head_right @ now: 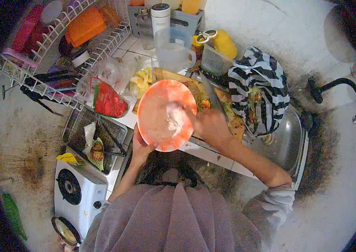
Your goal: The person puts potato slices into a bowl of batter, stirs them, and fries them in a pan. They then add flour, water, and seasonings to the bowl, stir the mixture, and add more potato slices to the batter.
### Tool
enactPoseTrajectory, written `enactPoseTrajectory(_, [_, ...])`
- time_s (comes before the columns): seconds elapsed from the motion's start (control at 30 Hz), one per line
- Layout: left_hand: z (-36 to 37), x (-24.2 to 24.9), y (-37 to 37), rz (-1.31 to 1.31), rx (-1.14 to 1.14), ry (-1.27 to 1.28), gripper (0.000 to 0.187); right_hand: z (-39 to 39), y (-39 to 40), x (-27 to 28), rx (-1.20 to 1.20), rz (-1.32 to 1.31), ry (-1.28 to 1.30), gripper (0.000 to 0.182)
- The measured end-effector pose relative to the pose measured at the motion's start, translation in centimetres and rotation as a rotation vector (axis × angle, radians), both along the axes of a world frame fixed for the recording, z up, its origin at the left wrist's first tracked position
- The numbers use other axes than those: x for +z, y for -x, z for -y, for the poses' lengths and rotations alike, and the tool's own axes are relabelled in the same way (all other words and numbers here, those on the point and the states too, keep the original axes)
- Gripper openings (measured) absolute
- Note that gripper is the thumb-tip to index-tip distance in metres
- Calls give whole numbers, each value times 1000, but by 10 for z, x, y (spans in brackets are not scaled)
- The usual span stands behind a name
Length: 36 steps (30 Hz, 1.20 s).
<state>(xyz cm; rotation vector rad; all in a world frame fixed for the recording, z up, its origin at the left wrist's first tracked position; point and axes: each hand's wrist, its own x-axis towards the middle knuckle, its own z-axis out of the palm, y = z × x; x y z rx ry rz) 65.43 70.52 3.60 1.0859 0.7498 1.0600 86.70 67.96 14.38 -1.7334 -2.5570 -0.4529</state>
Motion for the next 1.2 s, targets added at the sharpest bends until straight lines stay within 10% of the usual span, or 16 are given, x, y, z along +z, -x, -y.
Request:
enactPoseTrajectory(0.27, [16,12,-13,-159,52,-100,100,31,10,-9,-239,44,237,32])
enactPoseTrajectory(0.63, [21,12,-19,0,116,2,90,25,8,-31,-278,-910,571,20])
enactPoseTrajectory(0.83, [18,2,-11,259,85,329,65,12,6,-23,30,-199,9,41])
enactPoseTrajectory(1.2, [18,-3,-9,323,33,389,62,-15,-13,-21,139,-91,-172,46])
